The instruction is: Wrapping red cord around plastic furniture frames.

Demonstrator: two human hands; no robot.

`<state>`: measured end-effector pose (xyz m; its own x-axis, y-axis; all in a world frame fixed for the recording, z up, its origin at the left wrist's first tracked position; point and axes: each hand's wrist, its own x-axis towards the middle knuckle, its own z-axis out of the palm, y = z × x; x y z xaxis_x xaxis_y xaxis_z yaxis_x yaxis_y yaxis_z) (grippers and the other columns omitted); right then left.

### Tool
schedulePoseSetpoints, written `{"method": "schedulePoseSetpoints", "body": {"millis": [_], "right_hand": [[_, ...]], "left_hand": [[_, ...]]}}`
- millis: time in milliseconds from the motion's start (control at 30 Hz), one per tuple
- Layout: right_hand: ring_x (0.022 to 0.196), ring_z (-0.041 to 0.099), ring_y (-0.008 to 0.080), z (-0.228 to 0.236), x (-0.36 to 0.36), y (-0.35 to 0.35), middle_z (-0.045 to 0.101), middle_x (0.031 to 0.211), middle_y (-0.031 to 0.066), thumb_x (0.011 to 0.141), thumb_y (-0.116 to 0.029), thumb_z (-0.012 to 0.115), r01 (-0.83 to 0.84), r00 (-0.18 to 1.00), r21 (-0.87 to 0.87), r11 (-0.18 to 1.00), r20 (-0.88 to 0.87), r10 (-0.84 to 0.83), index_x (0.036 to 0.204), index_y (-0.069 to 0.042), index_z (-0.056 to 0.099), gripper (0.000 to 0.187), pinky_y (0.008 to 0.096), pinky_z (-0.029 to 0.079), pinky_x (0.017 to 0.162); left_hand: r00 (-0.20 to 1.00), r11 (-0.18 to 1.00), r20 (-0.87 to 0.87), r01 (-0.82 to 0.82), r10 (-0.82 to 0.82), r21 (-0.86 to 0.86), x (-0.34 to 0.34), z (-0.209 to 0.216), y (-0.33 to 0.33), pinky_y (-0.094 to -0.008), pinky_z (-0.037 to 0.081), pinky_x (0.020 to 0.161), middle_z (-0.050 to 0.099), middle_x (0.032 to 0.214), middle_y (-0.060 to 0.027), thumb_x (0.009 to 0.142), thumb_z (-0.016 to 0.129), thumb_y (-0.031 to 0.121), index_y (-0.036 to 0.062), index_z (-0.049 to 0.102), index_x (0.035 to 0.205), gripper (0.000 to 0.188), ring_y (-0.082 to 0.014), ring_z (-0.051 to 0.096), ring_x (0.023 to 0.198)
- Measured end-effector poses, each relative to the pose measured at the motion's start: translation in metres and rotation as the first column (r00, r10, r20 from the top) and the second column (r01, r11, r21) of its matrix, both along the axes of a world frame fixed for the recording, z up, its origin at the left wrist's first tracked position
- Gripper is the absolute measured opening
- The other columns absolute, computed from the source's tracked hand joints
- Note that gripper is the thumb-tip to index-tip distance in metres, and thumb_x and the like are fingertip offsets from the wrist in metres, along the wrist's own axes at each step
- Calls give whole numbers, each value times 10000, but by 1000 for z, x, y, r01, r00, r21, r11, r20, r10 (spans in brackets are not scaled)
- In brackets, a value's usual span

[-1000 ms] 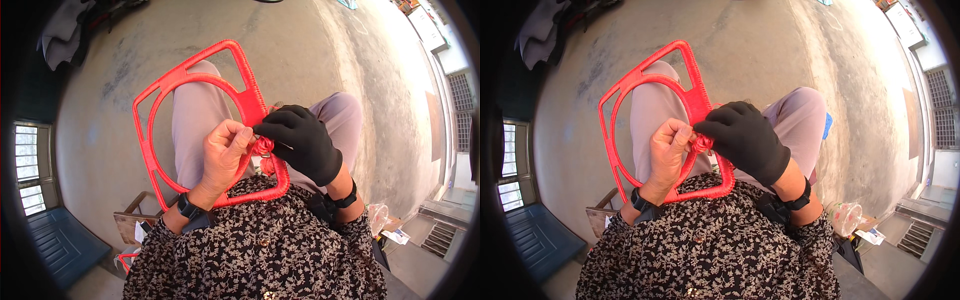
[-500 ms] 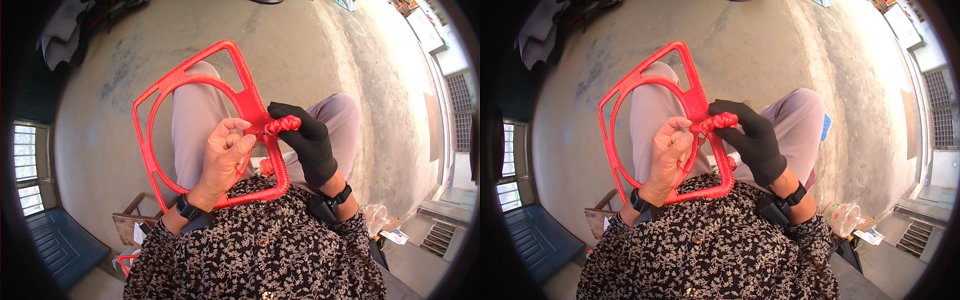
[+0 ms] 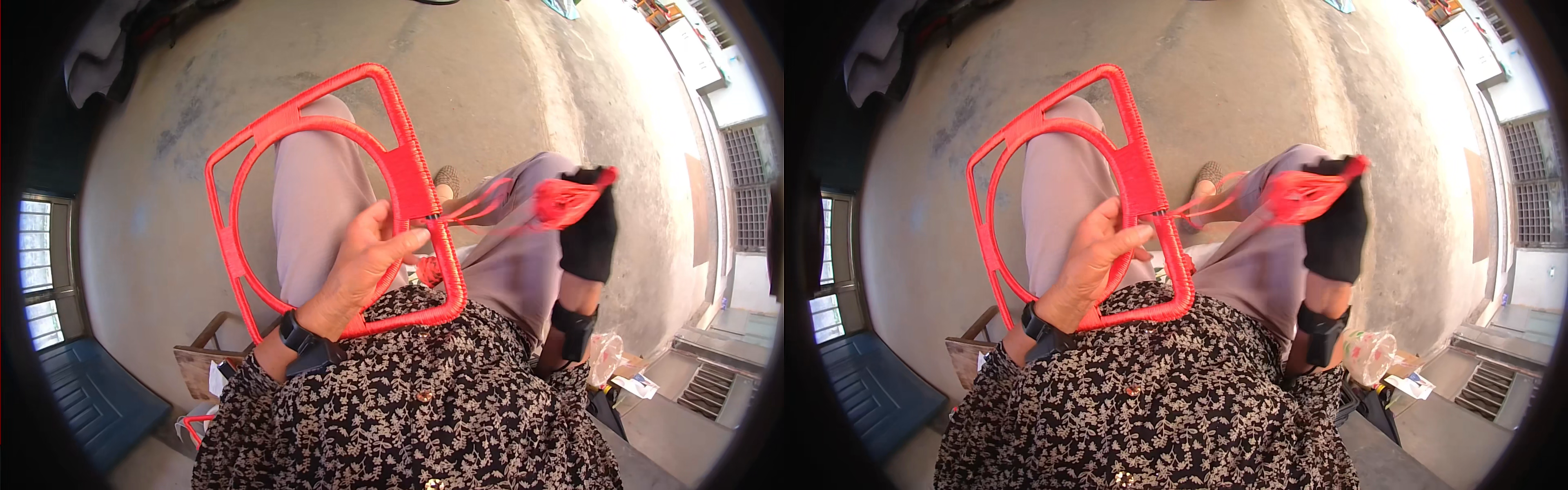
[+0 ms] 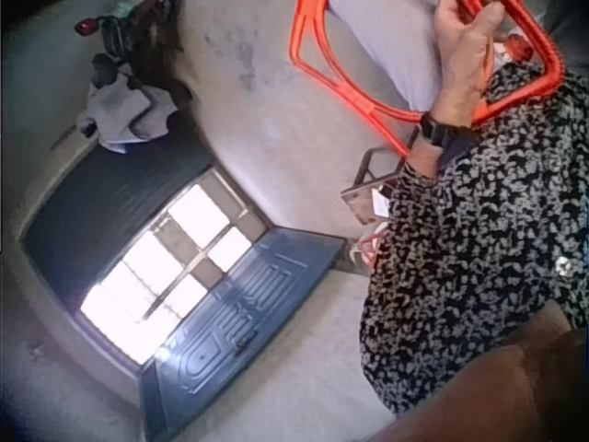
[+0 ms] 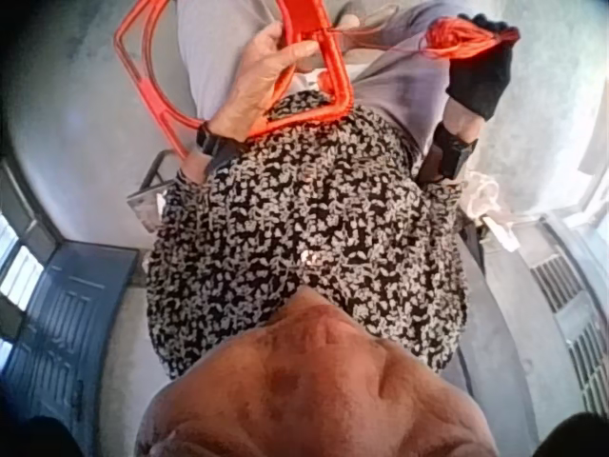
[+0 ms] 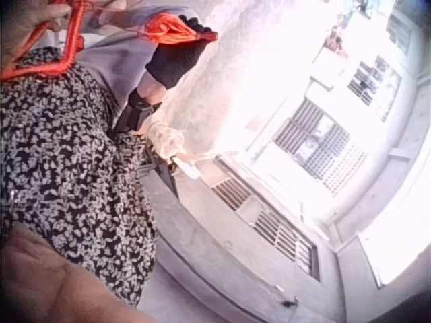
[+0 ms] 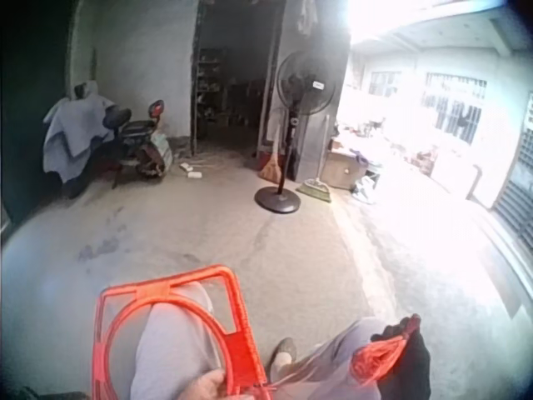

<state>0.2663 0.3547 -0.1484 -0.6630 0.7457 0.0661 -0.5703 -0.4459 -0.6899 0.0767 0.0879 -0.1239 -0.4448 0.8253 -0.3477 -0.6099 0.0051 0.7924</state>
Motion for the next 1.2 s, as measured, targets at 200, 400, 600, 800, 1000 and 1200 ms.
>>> {"method": "schedulePoseSetpoints", "body": {"millis": [200, 400, 600, 800, 1000, 1200], "right_hand": [[818, 573, 201, 18, 50, 59, 611, 898, 76, 964, -254, 527, 456, 888, -107, 884, 113, -445, 983, -35, 585, 227, 338, 478, 774], [756, 573, 91, 6, 23, 4, 639, 973, 54, 950, -249, 550, -38, 930, 26, 999, 365, 25, 1151, -27, 575, 300, 234, 474, 681], [563, 537, 66, 30, -58, -87, 658, 949, 52, 944, -265, 547, -562, 593, -45, 826, 674, 440, 1256, -16, 538, 399, 208, 430, 513], [558, 478, 34, 28, 22, 14, 612, 774, -36, 932, -166, 569, -270, 332, 529, 804, 835, -438, 1173, -68, 625, 266, 202, 392, 510], [691, 600, 123, 4, 155, 123, 671, 809, -8, 864, -192, 686, -493, -60, 867, 75, 52, -997, 944, -50, 673, 163, 277, 478, 632], [530, 374, 27, 36, 53, 19, 397, 636, -81, 943, -249, 560, 12, 528, 466, 885, 748, -401, 1255, -14, 558, 391, 190, 314, 480]], "left_hand": [[991, 996, 97, 86, -88, 26, -3, -11, -4, -216, 515, 554, 644, 872, -63, 886, 653, 129, -5, 569, 1053, 229, -98, 615, 673], [980, 998, 194, 55, -51, -17, -3, -10, -3, -194, 443, 432, 643, 832, -86, 924, 606, 125, -15, 572, 1019, 173, -79, 560, 543], [982, 996, 173, 84, -80, -13, -1, 0, -3, -182, 338, 389, 637, 831, -57, 939, 591, 137, 7, 574, 1024, 156, -33, 467, 478], [984, 988, 126, 138, -129, -71, -11, 0, -16, -179, 333, 388, 618, 848, -26, 938, 592, 139, 11, 561, 1046, 170, -17, 442, 461], [978, 992, 188, 102, -87, -68, -8, -5, -11, -173, 326, 386, 649, 934, -56, 935, 587, 127, -20, 559, 1134, 249, -16, 428, 449], [973, 994, 216, 95, -81, -54, -5, -9, -10, -171, 321, 385, 655, 921, -49, 930, 586, 114, -29, 571, 1141, 255, -15, 424, 447]]}}
